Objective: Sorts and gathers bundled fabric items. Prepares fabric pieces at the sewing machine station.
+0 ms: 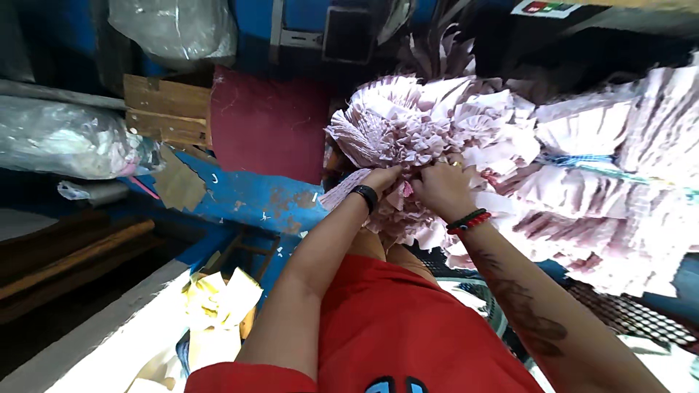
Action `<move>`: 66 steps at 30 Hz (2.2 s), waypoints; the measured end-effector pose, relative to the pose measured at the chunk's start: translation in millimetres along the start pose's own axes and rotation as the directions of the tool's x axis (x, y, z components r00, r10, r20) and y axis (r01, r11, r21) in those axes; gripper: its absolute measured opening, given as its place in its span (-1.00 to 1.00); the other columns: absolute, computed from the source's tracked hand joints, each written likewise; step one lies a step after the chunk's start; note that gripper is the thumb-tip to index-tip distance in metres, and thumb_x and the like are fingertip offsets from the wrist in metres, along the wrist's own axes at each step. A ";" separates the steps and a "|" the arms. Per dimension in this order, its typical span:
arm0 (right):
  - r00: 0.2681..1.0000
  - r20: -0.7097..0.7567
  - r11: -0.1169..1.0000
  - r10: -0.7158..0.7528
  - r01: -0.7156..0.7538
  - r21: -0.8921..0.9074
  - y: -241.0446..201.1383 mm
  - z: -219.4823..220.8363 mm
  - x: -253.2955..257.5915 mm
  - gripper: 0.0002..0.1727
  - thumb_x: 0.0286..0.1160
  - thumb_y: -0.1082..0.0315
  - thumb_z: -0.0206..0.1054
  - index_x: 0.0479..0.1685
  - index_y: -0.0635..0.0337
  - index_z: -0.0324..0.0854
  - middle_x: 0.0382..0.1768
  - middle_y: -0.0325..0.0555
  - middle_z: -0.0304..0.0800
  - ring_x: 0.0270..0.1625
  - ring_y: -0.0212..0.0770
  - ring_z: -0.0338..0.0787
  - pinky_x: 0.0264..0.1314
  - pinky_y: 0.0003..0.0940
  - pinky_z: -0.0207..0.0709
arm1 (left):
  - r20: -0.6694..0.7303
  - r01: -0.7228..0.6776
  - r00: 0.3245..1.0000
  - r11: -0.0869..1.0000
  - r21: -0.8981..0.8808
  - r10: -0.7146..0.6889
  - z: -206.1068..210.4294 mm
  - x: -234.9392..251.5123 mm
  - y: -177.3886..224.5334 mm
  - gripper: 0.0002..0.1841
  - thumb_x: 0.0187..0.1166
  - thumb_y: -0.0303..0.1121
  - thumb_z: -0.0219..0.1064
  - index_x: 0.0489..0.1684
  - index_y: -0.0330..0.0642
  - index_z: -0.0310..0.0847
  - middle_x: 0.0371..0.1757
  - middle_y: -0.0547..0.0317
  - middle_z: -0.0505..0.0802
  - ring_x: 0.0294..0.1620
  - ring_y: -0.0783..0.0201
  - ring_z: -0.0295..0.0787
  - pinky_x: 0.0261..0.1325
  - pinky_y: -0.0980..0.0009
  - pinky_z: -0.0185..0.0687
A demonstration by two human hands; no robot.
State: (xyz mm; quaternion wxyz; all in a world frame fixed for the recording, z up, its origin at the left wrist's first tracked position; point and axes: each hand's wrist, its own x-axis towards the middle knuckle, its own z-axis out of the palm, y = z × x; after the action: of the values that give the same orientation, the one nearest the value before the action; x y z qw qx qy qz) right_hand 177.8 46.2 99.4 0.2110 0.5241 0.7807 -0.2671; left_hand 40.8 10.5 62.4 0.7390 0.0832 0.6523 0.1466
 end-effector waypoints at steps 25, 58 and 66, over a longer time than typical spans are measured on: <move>0.985 0.164 0.982 0.060 -0.088 0.169 -5.7 -18.5 -5.1 -0.63 0.58 0.31 0.24 0.11 0.45 0.73 0.42 0.44 0.59 0.67 0.47 0.33 0.65 0.69 -0.15 | 0.175 0.175 0.968 0.984 0.027 -0.177 -10.3 21.8 14.1 -0.50 0.85 0.11 -0.11 -0.10 -0.12 0.57 -0.37 0.17 0.71 -0.39 0.25 0.65 -0.24 0.21 0.63; 0.892 0.066 0.836 -0.448 0.391 0.386 -19.1 -42.5 14.5 -0.78 0.69 0.29 0.30 -0.01 0.17 0.84 -0.16 -0.01 0.90 -0.08 -0.08 0.87 0.15 0.06 0.70 | 0.040 -0.393 0.835 0.544 0.741 0.549 91.4 -35.9 -49.1 -0.54 0.72 -0.14 0.14 0.40 -0.23 0.65 0.49 -0.24 0.68 0.67 -0.20 0.40 0.71 -0.14 0.20; 0.914 0.210 0.931 -0.347 0.309 0.192 12.4 -33.6 65.7 -0.83 0.55 0.47 0.34 -0.07 0.28 0.84 -0.05 0.21 0.88 0.11 0.23 0.83 0.30 0.34 0.56 | 0.115 -0.520 0.778 0.529 0.671 0.618 74.5 -19.4 -75.8 -0.47 0.71 -0.23 0.12 0.67 -0.11 0.46 0.84 -0.12 0.26 0.86 -0.22 0.01 0.76 -0.19 0.08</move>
State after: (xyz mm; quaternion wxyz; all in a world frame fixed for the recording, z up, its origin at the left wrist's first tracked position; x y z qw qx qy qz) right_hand 163.9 117.8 82.8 0.2145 0.3638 0.8033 -0.4200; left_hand 120.6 -62.3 66.9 0.5219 0.5407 0.6447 0.1403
